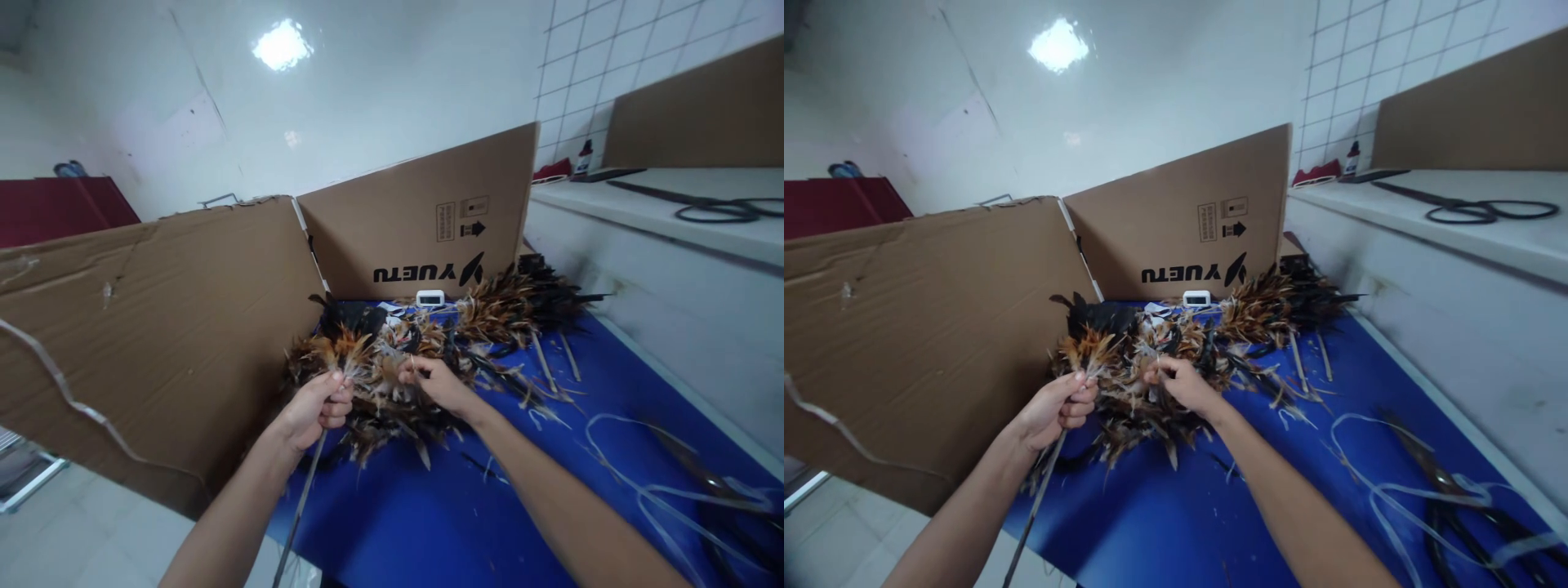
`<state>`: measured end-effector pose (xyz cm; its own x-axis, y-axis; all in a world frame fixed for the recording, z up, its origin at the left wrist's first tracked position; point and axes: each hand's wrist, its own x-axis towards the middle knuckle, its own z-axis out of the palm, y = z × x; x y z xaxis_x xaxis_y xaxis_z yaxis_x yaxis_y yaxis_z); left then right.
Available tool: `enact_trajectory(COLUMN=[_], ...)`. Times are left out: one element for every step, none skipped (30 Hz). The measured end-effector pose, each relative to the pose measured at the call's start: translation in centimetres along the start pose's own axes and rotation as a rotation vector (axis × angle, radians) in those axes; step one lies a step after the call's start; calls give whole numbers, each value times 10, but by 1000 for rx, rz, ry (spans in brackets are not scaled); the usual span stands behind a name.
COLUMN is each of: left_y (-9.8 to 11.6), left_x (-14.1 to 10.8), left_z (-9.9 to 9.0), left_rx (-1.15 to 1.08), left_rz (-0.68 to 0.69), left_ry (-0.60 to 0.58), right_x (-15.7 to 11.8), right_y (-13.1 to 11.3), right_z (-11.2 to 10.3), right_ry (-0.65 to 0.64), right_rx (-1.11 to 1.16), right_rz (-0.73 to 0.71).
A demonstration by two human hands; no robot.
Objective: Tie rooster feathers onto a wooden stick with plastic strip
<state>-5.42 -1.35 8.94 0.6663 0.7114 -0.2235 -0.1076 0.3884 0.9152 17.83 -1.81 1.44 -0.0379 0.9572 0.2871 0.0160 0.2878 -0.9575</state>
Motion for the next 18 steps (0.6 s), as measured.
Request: enact_trajectory(left_y=[3, 5, 7, 9, 10, 11, 12, 12, 12, 12, 11, 10, 9, 7, 6, 4, 3, 2], left_x=[-3, -7, -10, -13, -17, -20, -23, -26, -29, -32, -34, -36, -37, -39, -41, -42, -44, -46], left_z=[-6, -11, -16, -21, -26, -31, -35, -39, -43, -46, -48, -51, -53, -54, -56, -57, -59, -61], left_rx=[1, 2, 3, 3, 1, -3, -8, -14, -20, -23, -24, -23, -21, -19, -17, -16, -16, -17], left_rz=[14, 29, 43, 55, 64, 72, 80, 87, 97, 107, 114, 117, 117, 117, 118, 120, 127, 137], left_ry=[22, 44, 66, 85, 101, 114, 124, 131, 138, 145, 155, 165, 177, 190, 203, 215, 228, 242], right_x=[1, 3, 5, 9, 14, 19, 25, 32, 39, 45, 51, 57, 61, 66, 69, 72, 74, 76], right_y=[-4, -8, -11, -14, -17, -20, -24, -27, -31, -36, -40, -43, -46, -49, -50, -50, -50, -48], right_z=[-4, -9, -13, -17, -21, -25, -28, -32, -35, -37, -40, -42, -45, -47, -51, -55, -59, -64], right_ry=[8, 24, 52, 93, 141, 192, 240, 283, 319, 347, 368, 385, 398, 413, 430, 450, 472, 497], right_rx=[20, 43, 70, 101, 134, 170, 209, 250, 292, 333, 372, 407, 439, 466, 490, 511, 529, 545], right_rz=[10, 20, 28, 34, 38, 40, 40, 37, 33, 31, 31, 36, 45, 58, 72, 87, 101, 113])
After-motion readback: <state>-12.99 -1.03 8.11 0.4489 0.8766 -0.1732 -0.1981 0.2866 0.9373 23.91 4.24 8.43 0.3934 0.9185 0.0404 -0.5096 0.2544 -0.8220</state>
